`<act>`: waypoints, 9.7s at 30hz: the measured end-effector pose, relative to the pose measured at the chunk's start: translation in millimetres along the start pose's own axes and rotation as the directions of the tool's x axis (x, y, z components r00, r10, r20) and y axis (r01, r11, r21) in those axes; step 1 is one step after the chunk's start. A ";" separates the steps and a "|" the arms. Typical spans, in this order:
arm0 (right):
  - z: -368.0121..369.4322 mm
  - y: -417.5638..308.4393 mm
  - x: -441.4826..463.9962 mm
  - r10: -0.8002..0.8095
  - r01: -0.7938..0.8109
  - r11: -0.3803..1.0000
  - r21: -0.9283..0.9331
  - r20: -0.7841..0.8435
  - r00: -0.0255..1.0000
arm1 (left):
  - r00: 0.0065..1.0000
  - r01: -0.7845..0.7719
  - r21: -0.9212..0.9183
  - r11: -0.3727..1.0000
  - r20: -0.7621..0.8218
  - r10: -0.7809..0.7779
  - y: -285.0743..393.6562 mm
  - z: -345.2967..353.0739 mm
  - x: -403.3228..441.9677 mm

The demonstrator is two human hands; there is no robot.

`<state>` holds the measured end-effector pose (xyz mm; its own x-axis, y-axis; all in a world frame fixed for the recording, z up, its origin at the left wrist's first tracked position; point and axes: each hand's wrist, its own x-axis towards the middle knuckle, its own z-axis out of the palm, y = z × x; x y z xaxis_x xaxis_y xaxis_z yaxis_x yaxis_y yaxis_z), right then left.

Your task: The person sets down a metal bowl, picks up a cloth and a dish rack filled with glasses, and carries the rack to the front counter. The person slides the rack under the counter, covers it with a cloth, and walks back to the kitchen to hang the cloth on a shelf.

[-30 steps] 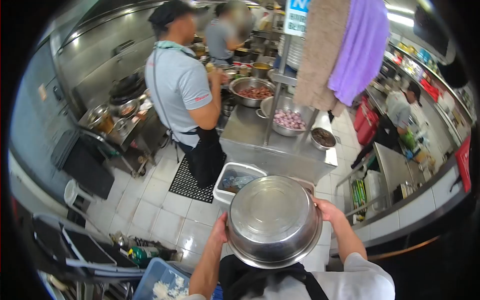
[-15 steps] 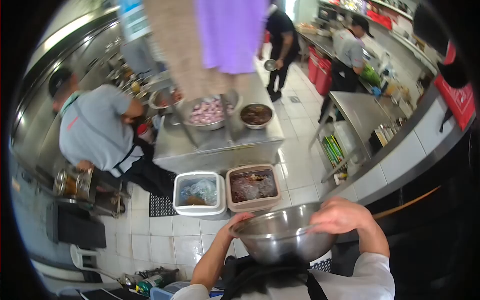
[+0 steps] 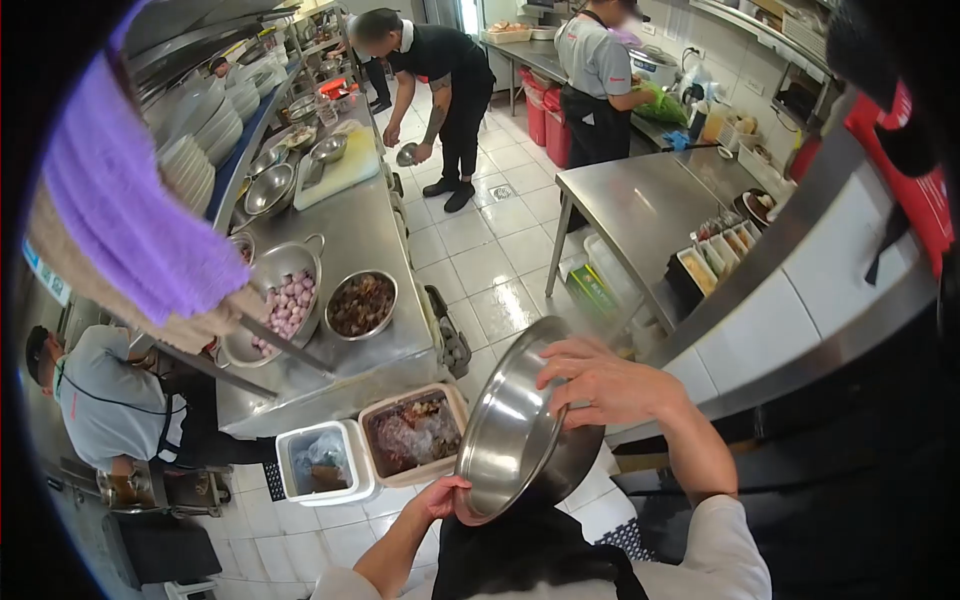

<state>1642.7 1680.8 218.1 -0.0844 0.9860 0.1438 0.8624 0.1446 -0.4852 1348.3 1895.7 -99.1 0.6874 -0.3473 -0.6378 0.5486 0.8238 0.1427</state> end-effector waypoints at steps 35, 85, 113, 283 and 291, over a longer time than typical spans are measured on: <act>-211.7 855.0 306.8 0.779 -0.403 0.077 0.912 0.197 0.595 | 0.586 -0.714 0.116 0.691 -0.442 0.680 743.6 179.9 366.9; -579.8 1924.3 908.2 0.879 -0.797 0.476 0.372 -0.164 0.448 | 0.630 -0.329 0.301 0.895 -0.636 0.445 1627.4 329.0 902.3; -585.3 1926.5 1563.0 -0.367 0.366 0.930 0.037 0.130 0.921 | 0.032 -0.679 0.120 0.724 -0.981 0.192 1927.7 313.7 1047.1; -123.7 1564.6 1819.5 0.823 -0.681 -0.561 0.471 0.403 -0.399 | 0.979 -0.200 0.797 -0.571 0.137 -0.151 2534.6 -184.3 540.6; -84.4 1628.8 1681.6 0.773 -0.413 -0.627 0.660 0.591 -0.228 | 0.934 -0.125 0.929 -0.348 -0.008 -0.357 2486.6 -18.0 698.0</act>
<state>2947.5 3567.3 -257.6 0.3909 -0.0642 -0.9182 -0.8354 -0.4435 -0.3247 3183.7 3709.8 -202.9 0.4423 -0.6151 -0.6527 0.1648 -0.6596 0.7333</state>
